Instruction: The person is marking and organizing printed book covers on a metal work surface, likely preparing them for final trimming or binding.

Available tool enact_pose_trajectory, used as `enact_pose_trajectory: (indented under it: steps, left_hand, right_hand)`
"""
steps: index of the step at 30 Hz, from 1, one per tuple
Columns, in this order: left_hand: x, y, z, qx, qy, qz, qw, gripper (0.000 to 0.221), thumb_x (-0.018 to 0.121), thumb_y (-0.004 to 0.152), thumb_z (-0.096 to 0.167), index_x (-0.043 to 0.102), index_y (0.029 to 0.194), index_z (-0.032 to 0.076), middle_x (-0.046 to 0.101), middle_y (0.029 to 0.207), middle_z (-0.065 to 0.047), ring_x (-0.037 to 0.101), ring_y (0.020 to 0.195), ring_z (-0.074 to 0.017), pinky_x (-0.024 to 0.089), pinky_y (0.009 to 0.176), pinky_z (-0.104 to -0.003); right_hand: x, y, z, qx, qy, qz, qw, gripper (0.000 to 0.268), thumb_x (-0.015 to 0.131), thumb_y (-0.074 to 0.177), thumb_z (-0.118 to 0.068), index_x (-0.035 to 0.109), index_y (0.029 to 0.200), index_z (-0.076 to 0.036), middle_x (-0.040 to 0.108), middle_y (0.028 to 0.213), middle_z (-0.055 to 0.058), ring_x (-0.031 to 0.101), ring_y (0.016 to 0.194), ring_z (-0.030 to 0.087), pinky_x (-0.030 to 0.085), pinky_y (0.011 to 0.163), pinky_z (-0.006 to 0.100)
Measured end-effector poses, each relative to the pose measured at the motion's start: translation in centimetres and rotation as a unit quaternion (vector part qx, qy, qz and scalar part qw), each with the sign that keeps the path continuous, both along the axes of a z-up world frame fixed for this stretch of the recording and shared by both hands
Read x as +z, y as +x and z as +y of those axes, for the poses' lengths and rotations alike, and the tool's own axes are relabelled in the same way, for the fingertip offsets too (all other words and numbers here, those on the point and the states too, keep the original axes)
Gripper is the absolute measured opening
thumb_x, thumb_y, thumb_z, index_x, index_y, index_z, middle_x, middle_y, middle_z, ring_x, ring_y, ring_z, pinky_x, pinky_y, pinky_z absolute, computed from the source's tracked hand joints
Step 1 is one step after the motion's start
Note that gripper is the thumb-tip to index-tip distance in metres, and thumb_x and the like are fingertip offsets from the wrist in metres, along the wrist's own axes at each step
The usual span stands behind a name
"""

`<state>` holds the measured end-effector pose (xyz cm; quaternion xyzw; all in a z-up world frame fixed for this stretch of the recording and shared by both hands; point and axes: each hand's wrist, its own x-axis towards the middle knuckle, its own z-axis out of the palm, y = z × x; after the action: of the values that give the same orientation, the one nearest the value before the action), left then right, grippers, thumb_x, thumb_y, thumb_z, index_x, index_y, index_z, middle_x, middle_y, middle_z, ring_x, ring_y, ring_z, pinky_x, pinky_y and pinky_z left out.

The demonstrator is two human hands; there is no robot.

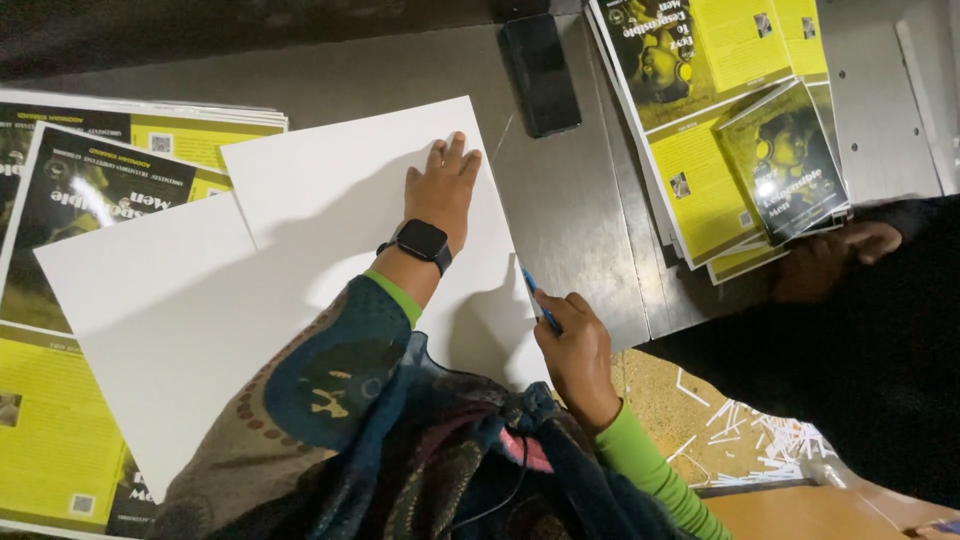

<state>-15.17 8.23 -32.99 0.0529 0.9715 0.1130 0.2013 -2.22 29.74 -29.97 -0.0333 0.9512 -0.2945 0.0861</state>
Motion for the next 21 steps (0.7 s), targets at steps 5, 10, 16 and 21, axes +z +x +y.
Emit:
enact_pose_trajectory:
  steps: [5,10,16,21]
  left_hand:
    - [-0.4,0.2,0.0,-0.011,-0.001,-0.001,1.0,0.093,0.076,0.077,0.003,0.025,0.153,0.013,0.011,0.161,-0.015,0.015,0.146,-0.0341,0.032,0.11,-0.056]
    - [-0.1,0.3,-0.6,-0.02,-0.002,0.0,1.0,0.104,0.085,0.067,0.01,0.024,0.153,0.012,0.012,0.16,-0.017,0.015,0.146,-0.0349,0.031,0.111,-0.057]
    - [-0.4,1.9,-1.7,-0.033,0.035,0.022,0.999,0.113,0.09,0.061,0.025,0.026,0.151,0.008,0.015,0.16,-0.016,0.013,0.147,-0.0337,0.018,0.117,-0.054]
    - [0.6,4.2,-2.7,-0.002,0.104,0.048,0.993,0.084,0.079,0.078,0.025,0.035,0.146,0.002,0.027,0.156,-0.016,0.017,0.146,-0.0316,0.01,0.12,-0.048]
  right_hand:
    - [1.0,1.9,1.9,-0.006,0.038,-0.032,0.999,0.034,0.061,0.078,-0.016,0.075,0.109,-0.017,0.059,0.073,0.007,0.064,0.06,0.03,0.047,0.051,0.039]
    - [2.8,0.3,1.4,-0.056,-0.054,0.027,0.997,0.041,0.059,0.081,-0.003,0.067,0.121,-0.011,0.059,0.079,0.013,0.063,0.065,0.028,0.05,0.058,0.036]
    - [-2.8,-7.8,-2.2,-0.074,-0.294,0.102,0.947,0.029,0.056,0.086,0.0,0.059,0.113,-0.01,0.064,0.102,0.01,0.061,0.089,0.022,0.05,0.072,0.031]
    - [-3.8,-14.1,-6.0,0.099,-0.199,0.192,0.956,0.044,0.052,0.083,0.005,0.053,0.125,-0.008,0.062,0.116,0.024,0.057,0.109,0.046,0.045,0.093,0.053]
